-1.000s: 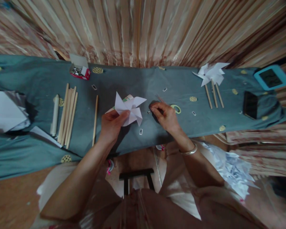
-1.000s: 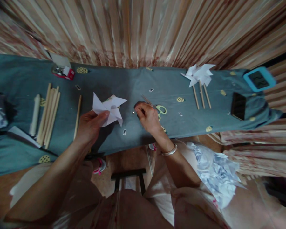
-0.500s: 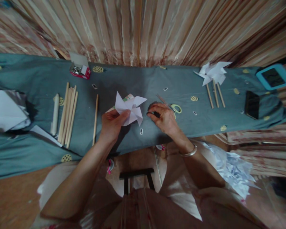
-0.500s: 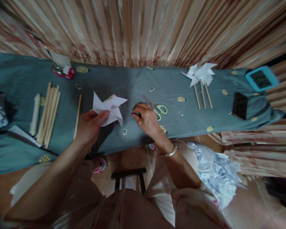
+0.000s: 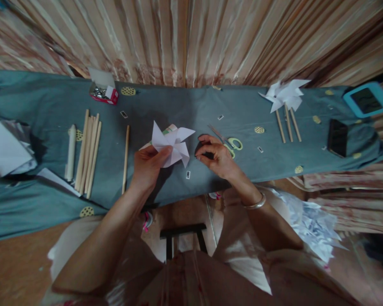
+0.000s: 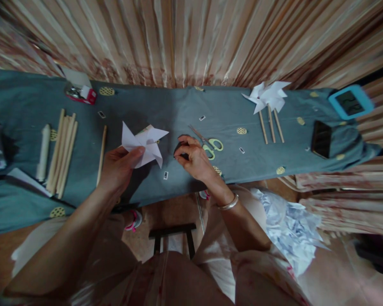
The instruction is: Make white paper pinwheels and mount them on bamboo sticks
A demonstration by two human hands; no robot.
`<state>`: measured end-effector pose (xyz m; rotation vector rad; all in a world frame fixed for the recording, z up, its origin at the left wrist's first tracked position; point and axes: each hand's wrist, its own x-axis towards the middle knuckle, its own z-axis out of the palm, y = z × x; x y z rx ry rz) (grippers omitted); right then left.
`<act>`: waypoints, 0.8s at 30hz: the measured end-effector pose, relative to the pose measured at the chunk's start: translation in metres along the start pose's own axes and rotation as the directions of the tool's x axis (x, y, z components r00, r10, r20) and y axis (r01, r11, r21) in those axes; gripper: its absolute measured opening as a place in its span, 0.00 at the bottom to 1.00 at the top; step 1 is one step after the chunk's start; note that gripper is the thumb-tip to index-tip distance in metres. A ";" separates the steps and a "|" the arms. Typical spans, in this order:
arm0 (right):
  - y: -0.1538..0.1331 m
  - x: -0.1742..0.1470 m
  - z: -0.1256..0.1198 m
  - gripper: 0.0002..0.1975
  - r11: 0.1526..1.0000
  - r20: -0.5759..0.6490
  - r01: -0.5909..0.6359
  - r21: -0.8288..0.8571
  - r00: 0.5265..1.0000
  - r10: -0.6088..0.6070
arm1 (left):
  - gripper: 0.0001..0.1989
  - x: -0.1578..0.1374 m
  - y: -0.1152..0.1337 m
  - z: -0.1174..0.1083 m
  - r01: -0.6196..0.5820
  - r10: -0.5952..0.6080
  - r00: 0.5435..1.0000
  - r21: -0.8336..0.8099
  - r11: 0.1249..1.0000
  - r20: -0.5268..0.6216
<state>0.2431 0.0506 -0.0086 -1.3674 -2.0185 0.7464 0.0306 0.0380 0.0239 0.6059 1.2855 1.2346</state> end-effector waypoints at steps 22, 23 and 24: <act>-0.017 -0.006 -0.009 0.05 0.976 0.065 0.013 -0.219 0.998 0.002 | 0.14 -0.001 -0.005 -0.001 -0.055 0.054 0.996 0.020 0.998 0.065; -0.018 -0.007 -0.008 0.07 0.967 0.076 0.038 -0.253 0.997 -0.019 | 0.14 -0.001 -0.006 -0.001 -0.053 0.052 0.996 0.017 0.998 0.065; -0.018 -0.008 -0.007 0.08 0.956 0.084 0.061 -0.286 0.996 -0.038 | 0.14 -0.002 -0.005 -0.001 -0.051 0.049 0.997 0.016 0.999 0.065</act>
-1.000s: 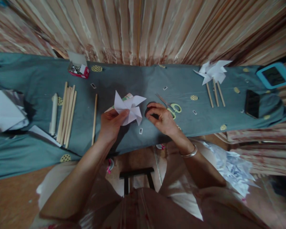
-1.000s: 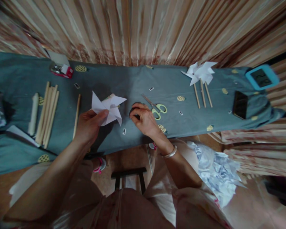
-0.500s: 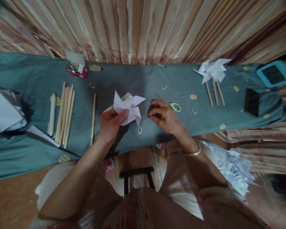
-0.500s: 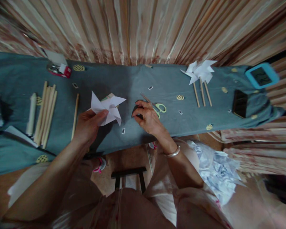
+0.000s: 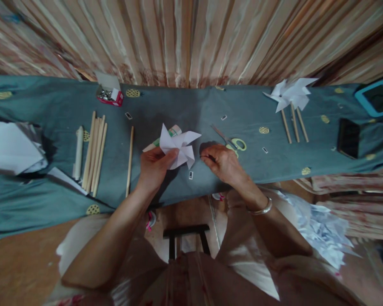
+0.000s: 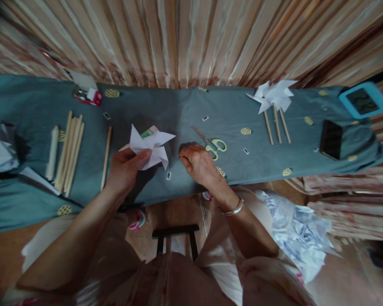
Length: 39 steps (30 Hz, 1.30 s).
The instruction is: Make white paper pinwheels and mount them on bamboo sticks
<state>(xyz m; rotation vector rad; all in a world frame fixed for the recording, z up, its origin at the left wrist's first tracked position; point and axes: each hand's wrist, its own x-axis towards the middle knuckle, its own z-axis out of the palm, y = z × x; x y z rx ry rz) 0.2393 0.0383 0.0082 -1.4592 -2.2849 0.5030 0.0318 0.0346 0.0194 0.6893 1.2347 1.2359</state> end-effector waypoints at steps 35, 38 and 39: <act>-0.046 0.018 -0.027 0.03 0.892 -0.151 0.024 0.451 0.987 0.049 | 0.07 -0.027 0.030 0.016 0.007 -0.003 0.999 0.091 0.996 -0.040; -0.043 0.019 -0.025 0.04 0.877 -0.141 0.020 0.481 0.989 0.055 | 0.07 -0.027 0.031 0.017 0.012 -0.008 0.999 0.094 0.996 -0.037; -0.043 0.019 -0.024 0.05 0.881 -0.135 0.010 0.473 0.989 0.061 | 0.07 -0.027 0.031 0.017 0.015 -0.012 0.999 0.097 0.995 -0.034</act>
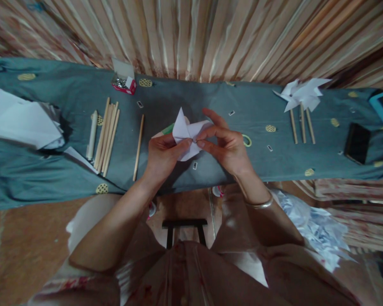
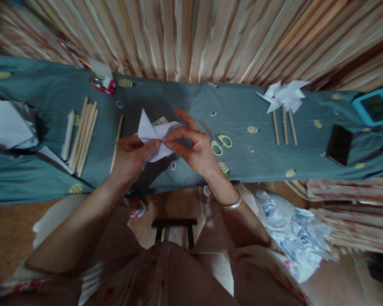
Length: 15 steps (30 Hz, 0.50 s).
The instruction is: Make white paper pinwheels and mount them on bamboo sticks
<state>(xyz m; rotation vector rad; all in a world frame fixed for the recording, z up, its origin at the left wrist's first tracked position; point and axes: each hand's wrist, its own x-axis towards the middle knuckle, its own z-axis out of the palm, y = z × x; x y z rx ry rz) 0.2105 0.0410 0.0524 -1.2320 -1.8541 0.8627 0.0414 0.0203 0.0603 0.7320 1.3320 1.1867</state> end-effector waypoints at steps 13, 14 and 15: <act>0.002 0.001 0.003 0.06 0.996 0.031 0.000 -0.089 1.000 0.003 | 0.04 -0.001 -0.002 -0.001 0.004 -0.004 1.000 -0.022 1.000 0.004; 0.002 0.001 0.003 0.06 0.995 0.035 0.010 -0.097 0.999 -0.007 | 0.04 -0.001 -0.002 -0.002 0.006 -0.006 1.000 -0.022 1.000 0.003; 0.002 0.001 0.003 0.05 0.994 0.040 0.020 -0.108 0.999 -0.016 | 0.04 -0.001 -0.002 -0.002 0.005 -0.005 1.000 -0.024 1.000 0.005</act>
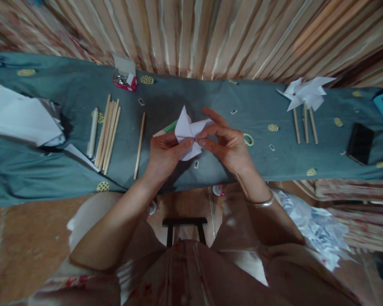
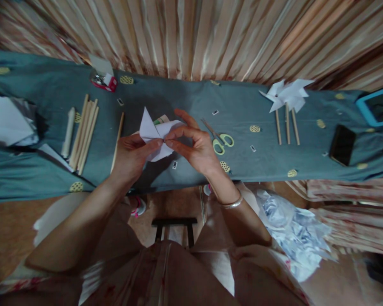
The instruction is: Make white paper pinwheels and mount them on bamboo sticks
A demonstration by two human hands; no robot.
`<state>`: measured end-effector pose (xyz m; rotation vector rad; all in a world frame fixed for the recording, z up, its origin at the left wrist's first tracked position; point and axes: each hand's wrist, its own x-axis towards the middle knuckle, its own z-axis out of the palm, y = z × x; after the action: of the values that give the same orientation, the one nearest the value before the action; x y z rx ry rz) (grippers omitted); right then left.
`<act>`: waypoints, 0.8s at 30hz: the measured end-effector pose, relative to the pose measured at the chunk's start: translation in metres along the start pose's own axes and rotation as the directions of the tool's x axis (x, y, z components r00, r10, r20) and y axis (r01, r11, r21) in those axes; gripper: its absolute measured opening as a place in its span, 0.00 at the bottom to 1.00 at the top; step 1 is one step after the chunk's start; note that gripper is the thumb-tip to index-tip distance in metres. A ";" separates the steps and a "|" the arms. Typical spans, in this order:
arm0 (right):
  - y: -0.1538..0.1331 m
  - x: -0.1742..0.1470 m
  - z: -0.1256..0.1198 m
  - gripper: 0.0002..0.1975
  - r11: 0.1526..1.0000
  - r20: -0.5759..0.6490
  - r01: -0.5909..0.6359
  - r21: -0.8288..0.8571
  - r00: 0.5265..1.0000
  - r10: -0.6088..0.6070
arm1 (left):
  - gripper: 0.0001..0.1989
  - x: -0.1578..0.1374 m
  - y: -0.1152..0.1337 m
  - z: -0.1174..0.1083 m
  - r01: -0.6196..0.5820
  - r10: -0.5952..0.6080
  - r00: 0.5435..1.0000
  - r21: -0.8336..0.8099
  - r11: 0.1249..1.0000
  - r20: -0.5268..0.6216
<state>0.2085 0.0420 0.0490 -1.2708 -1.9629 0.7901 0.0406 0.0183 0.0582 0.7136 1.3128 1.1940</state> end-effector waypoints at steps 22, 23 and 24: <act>0.000 0.000 -0.001 0.05 1.000 0.026 -0.013 0.007 1.000 0.012 | 0.05 0.000 -0.001 0.000 0.014 -0.013 1.000 0.014 1.000 -0.008; 0.000 0.000 -0.001 0.05 1.000 0.030 -0.018 0.022 0.999 0.017 | 0.05 0.000 -0.001 -0.001 0.004 -0.004 1.000 0.015 1.000 0.003; 0.000 0.000 -0.001 0.04 0.999 0.031 -0.022 0.049 0.999 0.021 | 0.05 0.000 -0.002 -0.001 -0.005 0.005 1.000 0.015 1.000 0.011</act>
<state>0.2095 0.0420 0.0497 -1.2596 -1.9450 0.8680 0.0401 0.0179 0.0563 0.7335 1.3129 1.1843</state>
